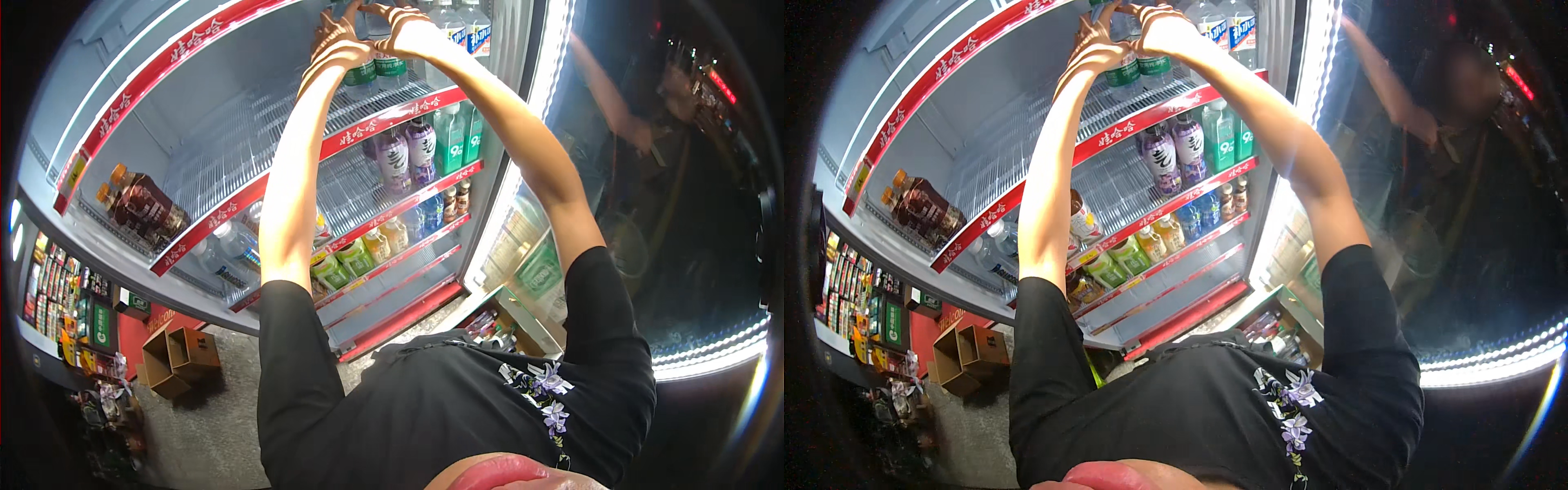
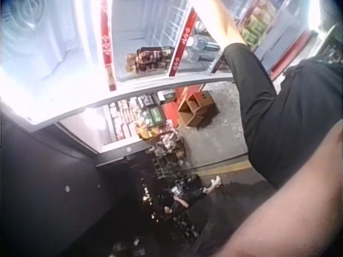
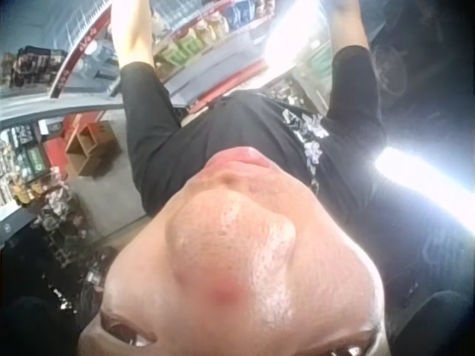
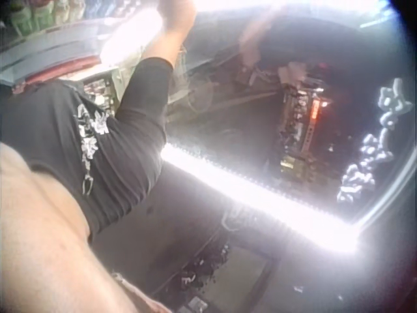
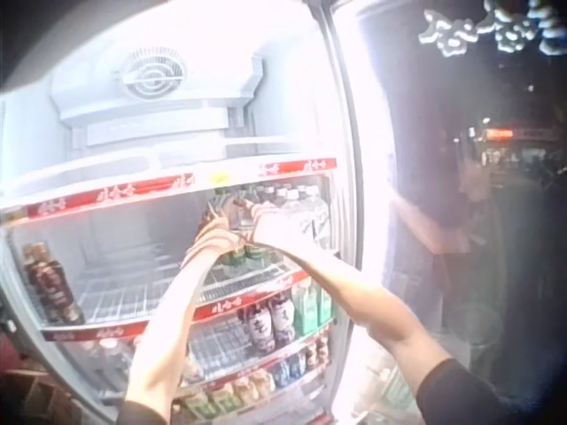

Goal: The recorder is taking various bottled and canned beverages from a box and stocking them onto the shelves of a supermarket refrigerator.

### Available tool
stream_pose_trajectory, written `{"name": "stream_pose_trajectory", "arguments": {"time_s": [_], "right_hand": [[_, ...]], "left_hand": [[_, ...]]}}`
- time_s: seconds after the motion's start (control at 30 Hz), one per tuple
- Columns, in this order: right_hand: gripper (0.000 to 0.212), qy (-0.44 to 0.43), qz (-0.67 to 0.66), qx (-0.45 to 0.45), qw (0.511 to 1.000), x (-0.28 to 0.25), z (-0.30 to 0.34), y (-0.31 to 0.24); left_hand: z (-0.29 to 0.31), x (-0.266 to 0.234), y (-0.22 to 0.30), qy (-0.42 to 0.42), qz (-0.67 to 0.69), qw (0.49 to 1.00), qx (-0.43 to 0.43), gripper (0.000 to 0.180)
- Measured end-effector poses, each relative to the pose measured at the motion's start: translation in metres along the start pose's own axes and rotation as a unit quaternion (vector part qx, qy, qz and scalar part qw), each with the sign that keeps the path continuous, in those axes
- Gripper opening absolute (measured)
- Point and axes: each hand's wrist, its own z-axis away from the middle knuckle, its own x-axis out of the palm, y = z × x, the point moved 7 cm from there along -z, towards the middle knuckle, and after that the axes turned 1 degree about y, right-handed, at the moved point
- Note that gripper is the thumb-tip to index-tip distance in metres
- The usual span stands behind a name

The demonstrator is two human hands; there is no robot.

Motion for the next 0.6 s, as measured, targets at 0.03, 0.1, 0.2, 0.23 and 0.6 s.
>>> {"name": "stream_pose_trajectory", "arguments": {"time_s": [0.03, 0.1, 0.2, 0.23, 0.6], "right_hand": [[0.080, -0.007, -0.012, -0.011, 1.000, 0.014, -0.007, 0.015], [0.076, -0.021, 0.006, -0.004, 1.000, 0.016, -0.002, -0.014], [0.070, 0.111, 0.076, 0.050, 0.990, 0.008, 0.021, -0.014], [0.070, 0.113, 0.079, 0.052, 0.989, 0.013, 0.029, -0.012], [0.065, 0.292, -0.059, -0.093, 0.950, -0.035, 0.119, -0.055]], "left_hand": [[-0.013, 0.014, -0.006, 0.029, 0.022, 0.999, 0.030, 0.109], [0.000, -0.001, -0.016, -0.010, -0.026, 0.999, -0.039, 0.110], [0.022, -0.008, -0.001, -0.069, -0.017, 0.997, -0.023, 0.111], [0.045, -0.025, 0.019, 0.098, -0.049, 0.989, 0.104, 0.070], [0.173, -0.081, 0.037, 0.291, -0.011, 0.923, 0.252, 0.066]]}}
